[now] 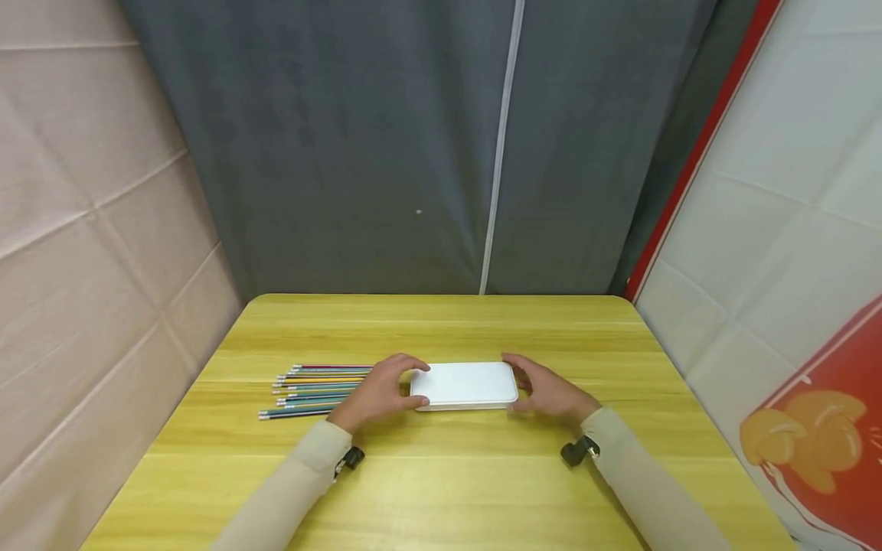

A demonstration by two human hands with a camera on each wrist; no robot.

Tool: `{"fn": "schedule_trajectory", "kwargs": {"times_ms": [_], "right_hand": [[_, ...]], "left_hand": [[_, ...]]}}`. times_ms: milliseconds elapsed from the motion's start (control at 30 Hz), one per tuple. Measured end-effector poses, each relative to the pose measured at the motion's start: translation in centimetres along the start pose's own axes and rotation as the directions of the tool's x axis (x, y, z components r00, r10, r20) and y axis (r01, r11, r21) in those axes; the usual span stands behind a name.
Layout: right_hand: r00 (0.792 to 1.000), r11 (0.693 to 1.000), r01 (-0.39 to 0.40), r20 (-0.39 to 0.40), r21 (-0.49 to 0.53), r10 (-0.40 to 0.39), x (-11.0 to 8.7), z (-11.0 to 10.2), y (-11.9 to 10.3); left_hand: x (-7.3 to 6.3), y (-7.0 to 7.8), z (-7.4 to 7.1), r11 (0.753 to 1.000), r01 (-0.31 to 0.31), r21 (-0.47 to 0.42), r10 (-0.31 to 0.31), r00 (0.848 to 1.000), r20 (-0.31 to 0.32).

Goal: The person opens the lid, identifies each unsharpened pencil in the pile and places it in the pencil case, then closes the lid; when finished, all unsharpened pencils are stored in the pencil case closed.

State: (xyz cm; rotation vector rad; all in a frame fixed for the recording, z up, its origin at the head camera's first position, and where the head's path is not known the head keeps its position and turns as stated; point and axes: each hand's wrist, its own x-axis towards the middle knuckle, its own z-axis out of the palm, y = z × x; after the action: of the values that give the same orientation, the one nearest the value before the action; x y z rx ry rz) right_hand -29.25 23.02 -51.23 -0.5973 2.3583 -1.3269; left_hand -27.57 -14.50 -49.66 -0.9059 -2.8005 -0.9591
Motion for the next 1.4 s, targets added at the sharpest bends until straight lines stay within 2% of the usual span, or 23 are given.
{"fn": "schedule_trajectory", "kwargs": {"times_ms": [133,267,400,800,1067,1400], "right_hand": [[0.999,0.998,-0.033,-0.029,-0.048,0.032,0.1,0.3,0.3],[0.998,0.993,-0.022,-0.059,-0.118,0.015,0.2,0.6,0.5],[0.997,0.994,-0.030,-0.069,-0.107,0.023,0.1,0.7,0.5],[0.995,0.989,-0.061,-0.081,-0.132,0.051,0.1,0.5,0.2],[0.997,0.981,-0.037,-0.069,-0.188,0.025,0.1,0.3,0.1],[0.997,0.981,-0.039,-0.073,-0.192,0.026,0.2,0.3,0.2]], "left_hand": [[0.6,0.3,0.6,1.000,-0.025,0.000,0.025,1.000,0.011],[1.1,0.8,1.0,0.998,-0.062,0.013,0.061,0.998,0.034],[1.6,1.1,1.3,0.994,-0.100,0.043,0.098,0.994,0.053],[3.0,1.8,2.2,0.990,-0.137,0.047,0.130,0.984,0.122],[3.9,2.2,2.8,0.986,-0.145,0.078,0.133,0.981,0.144],[4.3,2.2,3.6,0.990,-0.095,0.100,0.075,0.980,0.185]]}}
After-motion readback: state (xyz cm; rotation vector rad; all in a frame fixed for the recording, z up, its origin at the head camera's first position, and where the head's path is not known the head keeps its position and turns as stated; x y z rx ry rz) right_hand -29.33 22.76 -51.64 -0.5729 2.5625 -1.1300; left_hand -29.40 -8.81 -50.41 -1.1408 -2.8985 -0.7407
